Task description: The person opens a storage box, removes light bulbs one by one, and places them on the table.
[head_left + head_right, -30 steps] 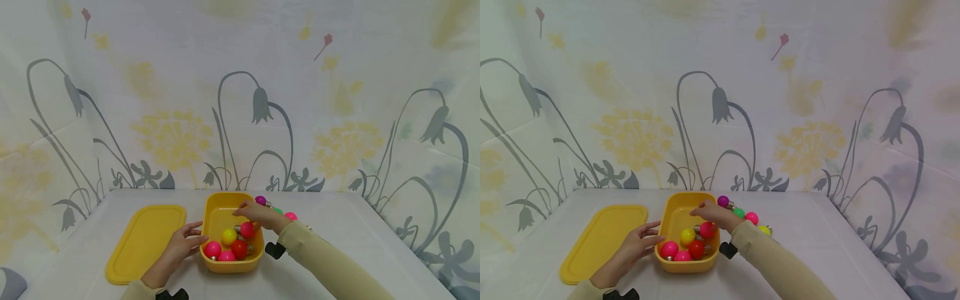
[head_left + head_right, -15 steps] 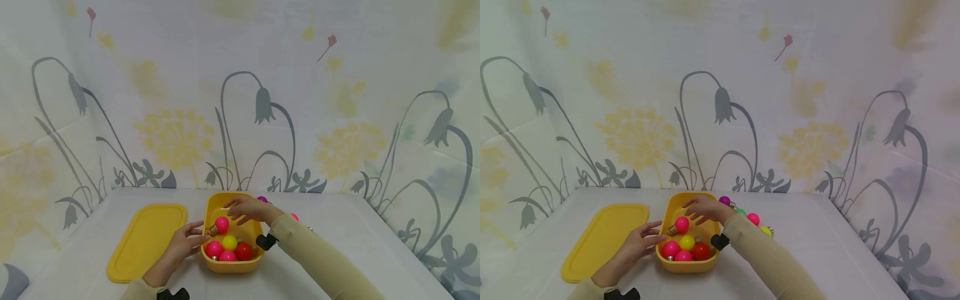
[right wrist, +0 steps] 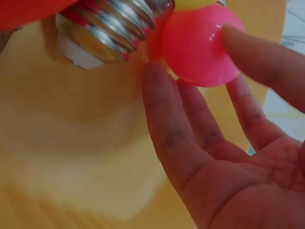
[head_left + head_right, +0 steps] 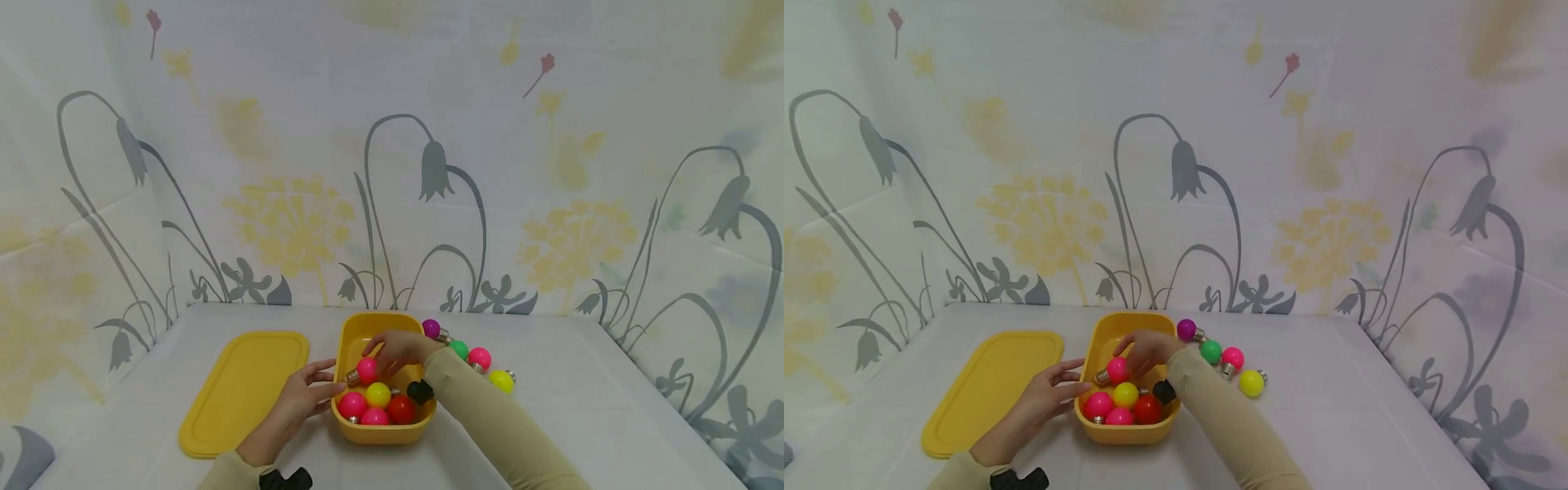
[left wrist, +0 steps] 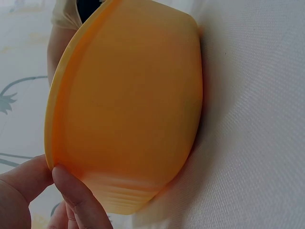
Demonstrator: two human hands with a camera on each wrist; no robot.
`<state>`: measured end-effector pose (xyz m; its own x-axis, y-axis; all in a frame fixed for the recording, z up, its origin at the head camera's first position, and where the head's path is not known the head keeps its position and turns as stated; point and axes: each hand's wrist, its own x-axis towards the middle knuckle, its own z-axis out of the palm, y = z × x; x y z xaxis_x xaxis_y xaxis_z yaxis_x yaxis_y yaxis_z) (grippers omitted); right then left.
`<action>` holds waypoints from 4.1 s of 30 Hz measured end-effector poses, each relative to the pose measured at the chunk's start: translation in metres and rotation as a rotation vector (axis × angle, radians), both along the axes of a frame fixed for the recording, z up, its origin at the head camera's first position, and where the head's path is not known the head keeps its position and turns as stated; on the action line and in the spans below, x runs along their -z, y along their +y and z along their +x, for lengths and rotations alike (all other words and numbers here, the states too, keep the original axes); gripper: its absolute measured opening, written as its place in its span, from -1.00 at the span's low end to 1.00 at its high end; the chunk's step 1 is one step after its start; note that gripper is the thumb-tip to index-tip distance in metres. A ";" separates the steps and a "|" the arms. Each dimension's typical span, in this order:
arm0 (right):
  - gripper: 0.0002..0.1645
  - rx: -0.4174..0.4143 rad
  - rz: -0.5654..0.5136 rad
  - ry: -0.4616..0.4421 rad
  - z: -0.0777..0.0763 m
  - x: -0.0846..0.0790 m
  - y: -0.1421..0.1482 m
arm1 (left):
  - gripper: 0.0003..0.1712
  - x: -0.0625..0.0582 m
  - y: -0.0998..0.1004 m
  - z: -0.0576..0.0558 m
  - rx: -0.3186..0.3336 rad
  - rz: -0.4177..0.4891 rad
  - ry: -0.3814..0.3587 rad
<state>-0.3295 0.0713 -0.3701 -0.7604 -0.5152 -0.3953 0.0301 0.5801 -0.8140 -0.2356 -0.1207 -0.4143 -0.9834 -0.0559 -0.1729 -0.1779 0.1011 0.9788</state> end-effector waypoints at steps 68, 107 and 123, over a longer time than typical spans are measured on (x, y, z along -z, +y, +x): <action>-0.53 0.537 -0.044 0.593 0.078 0.002 0.157 | -0.35 -0.004 0.001 0.004 -0.013 -0.029 -0.010; -0.30 0.717 0.129 0.400 0.072 0.044 0.247 | -0.37 0.000 0.001 0.002 -0.014 -0.003 0.011; -0.25 0.672 0.035 0.325 0.067 0.042 0.244 | -0.37 -0.001 0.002 0.003 -0.020 -0.003 0.002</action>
<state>-0.2624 0.3154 -0.4118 -0.9884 0.1104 -0.1044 0.1481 0.5473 -0.8237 -0.2330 -0.1187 -0.4134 -0.9824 -0.0763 -0.1703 -0.1775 0.1005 0.9790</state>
